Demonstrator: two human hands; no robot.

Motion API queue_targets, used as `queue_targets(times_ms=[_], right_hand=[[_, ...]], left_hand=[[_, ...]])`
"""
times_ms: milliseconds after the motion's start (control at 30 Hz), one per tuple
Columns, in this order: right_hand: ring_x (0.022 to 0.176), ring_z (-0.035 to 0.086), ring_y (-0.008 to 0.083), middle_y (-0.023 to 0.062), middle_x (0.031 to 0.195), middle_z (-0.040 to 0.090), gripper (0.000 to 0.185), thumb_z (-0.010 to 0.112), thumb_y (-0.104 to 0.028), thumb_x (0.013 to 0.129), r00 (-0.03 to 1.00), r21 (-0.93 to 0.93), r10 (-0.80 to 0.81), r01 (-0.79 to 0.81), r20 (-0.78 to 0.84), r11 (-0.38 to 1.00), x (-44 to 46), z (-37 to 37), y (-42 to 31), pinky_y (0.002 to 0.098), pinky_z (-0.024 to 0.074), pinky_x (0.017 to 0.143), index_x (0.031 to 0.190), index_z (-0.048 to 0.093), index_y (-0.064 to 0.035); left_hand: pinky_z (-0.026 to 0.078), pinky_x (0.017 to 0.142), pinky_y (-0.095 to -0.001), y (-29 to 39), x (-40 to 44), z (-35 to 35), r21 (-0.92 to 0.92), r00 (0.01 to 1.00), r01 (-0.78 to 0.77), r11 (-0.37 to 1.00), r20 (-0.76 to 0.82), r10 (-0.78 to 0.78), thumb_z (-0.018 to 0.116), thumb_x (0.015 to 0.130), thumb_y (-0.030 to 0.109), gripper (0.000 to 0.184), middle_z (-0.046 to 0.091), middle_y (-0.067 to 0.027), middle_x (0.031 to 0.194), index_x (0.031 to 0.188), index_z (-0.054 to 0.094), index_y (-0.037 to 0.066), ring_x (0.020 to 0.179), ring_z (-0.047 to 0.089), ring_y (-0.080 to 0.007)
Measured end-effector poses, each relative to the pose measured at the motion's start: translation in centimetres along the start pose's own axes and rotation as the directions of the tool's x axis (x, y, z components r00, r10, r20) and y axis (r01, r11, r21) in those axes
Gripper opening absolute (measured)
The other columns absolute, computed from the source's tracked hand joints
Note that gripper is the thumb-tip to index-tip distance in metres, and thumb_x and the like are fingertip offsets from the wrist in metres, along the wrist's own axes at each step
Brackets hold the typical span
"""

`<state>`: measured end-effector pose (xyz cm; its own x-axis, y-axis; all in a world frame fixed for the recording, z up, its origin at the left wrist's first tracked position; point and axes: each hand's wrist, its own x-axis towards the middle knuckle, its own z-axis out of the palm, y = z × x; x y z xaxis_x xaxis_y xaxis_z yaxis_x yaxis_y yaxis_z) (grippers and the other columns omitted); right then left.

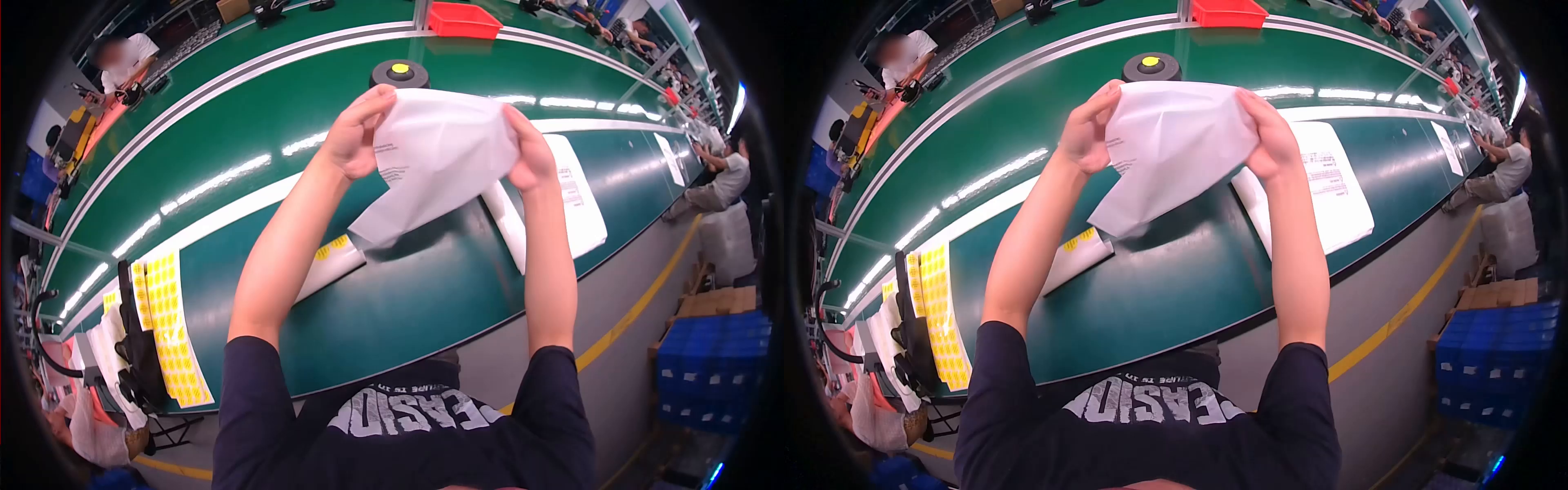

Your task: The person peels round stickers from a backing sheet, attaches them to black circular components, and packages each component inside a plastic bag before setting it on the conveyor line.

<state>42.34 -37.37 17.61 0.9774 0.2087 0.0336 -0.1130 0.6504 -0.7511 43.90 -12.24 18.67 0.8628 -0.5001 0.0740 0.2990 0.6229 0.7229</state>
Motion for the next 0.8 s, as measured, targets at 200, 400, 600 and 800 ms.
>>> queue_targets(times_ms=[200, 400, 600, 800], right_hand=[[0.086, 0.061, 0.0207, 0.0134, 0.098, 0.063, 0.025, 0.061, -0.012, 0.084, 0.967, -0.356, -0.035, -0.059, -0.253, 0.933, 13.1, -2.1, 2.2, 0.0327, 0.0497, 0.076, 0.101, 0.059, 0.0067], [0.073, 0.063, 0.0223, 0.0146, 0.090, 0.065, 0.020, 0.067, -0.006, 0.077, 0.888, -0.494, -0.176, -0.064, -0.425, 0.867, 22.6, -6.2, 4.8, 0.0338, 0.0515, 0.066, 0.091, 0.063, 0.0076], [0.076, 0.064, 0.0269, 0.0143, 0.092, 0.063, 0.015, 0.061, 0.003, 0.074, 0.825, -0.330, 0.033, -0.262, -0.563, 0.907, 25.0, -10.3, 5.9, 0.0352, 0.0521, 0.061, 0.089, 0.060, 0.0070], [0.081, 0.064, 0.0243, 0.0128, 0.095, 0.064, 0.023, 0.062, -0.014, 0.080, 0.882, -0.303, 0.178, -0.330, -0.436, 0.894, 26.3, -17.6, 7.8, 0.0363, 0.0517, 0.072, 0.098, 0.061, 0.0003]], left_hand=[[0.047, 0.082, -0.0329, -1.1, 8.4, -9.5, -0.022, 0.965, -0.098, 0.995, -0.245, 0.090, 0.056, 0.087, 0.016, 0.012, 0.057, -0.0055, 0.089, 0.093, 0.052, 0.006, 0.087, 0.057, -0.0172], [0.048, 0.063, -0.0300, -2.9, 16.4, -14.2, 0.106, 0.839, -0.054, 0.993, -0.534, 0.102, 0.060, 0.083, 0.006, 0.006, 0.059, -0.0069, 0.078, 0.087, 0.056, 0.003, 0.067, 0.056, -0.0170], [0.051, 0.066, -0.0393, -4.5, 20.9, -15.3, -0.016, 0.727, 0.101, 0.995, -0.682, -0.085, 0.057, 0.078, 0.001, 0.014, 0.062, -0.0140, 0.089, 0.091, 0.062, -0.003, 0.082, 0.060, -0.0233], [0.046, 0.084, -0.0392, -6.1, 20.3, -13.6, 0.621, 0.620, 0.534, 0.575, -0.749, 0.233, 0.061, 0.079, 0.022, 0.038, 0.058, -0.0207, 0.113, 0.105, 0.059, -0.005, 0.103, 0.057, -0.0315]])
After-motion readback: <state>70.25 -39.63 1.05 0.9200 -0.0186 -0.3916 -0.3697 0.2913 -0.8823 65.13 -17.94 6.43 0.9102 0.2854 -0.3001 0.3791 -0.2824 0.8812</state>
